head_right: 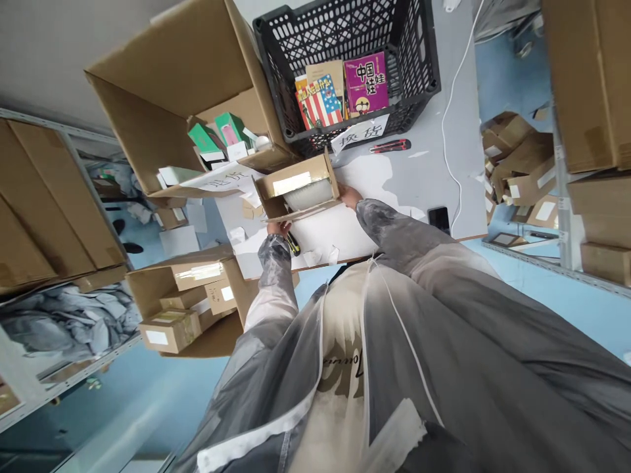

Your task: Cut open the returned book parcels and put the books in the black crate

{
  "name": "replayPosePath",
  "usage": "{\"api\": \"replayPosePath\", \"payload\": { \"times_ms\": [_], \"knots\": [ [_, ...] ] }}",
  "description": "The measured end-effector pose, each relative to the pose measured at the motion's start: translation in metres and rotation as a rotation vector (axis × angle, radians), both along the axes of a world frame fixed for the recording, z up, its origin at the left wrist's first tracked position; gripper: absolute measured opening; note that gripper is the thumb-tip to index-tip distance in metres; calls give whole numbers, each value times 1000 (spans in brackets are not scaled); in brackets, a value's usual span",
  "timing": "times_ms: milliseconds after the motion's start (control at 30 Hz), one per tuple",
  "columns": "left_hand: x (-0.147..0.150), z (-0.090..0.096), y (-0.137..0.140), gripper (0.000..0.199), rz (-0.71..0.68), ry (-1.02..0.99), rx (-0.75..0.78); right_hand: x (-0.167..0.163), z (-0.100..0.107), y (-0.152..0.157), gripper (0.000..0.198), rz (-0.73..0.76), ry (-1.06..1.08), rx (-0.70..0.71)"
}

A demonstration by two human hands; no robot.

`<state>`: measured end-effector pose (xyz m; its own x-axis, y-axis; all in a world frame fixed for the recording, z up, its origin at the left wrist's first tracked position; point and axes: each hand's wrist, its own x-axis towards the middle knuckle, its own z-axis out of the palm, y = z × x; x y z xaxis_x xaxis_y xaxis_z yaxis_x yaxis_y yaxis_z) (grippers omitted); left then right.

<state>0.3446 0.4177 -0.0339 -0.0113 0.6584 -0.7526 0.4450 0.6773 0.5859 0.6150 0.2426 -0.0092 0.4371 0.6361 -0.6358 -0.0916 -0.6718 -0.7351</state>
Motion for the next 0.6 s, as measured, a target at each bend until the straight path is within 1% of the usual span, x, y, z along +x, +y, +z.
{"api": "replayPosePath", "payload": {
  "times_ms": [67, 100, 167, 233, 267, 300, 367, 433, 467, 500, 533, 600],
  "knots": [
    [-8, 5, 2, 49, 68, 22, 24, 7, -7, 2, 74, 11, 8, -13],
    [-13, 12, 2, 48, 85, 40, 73, 11, -10, 0, 77, 5, -14, -19],
    [-18, 33, 3, 45, 93, 76, 269, 18, -9, -5, 76, -29, -138, -5],
    [-18, 61, 6, 44, 33, 56, 480, 21, 2, -10, 71, -58, -336, 66],
    [-14, 74, 9, 45, -38, 5, 535, 21, 11, -9, 67, -46, -429, 123],
    [-8, 86, 14, 44, -133, -64, 550, 19, 21, -7, 64, -8, -505, 185],
    [10, 104, 24, 36, -366, -170, 543, 14, 44, 4, 57, 143, -594, 296],
    [32, 111, 33, 29, -571, -156, 509, 7, 63, 21, 52, 357, -619, 352],
    [43, 111, 36, 31, -635, -112, 471, 2, 70, 30, 50, 462, -624, 349],
    [54, 110, 37, 35, -664, -56, 416, -3, 75, 38, 49, 552, -631, 325],
    [63, 107, 36, 38, -663, -2, 357, -8, 78, 44, 48, 624, -641, 286],
    [76, 103, 28, 42, -622, 57, 272, -19, 78, 50, 49, 720, -674, 178]
  ]
}}
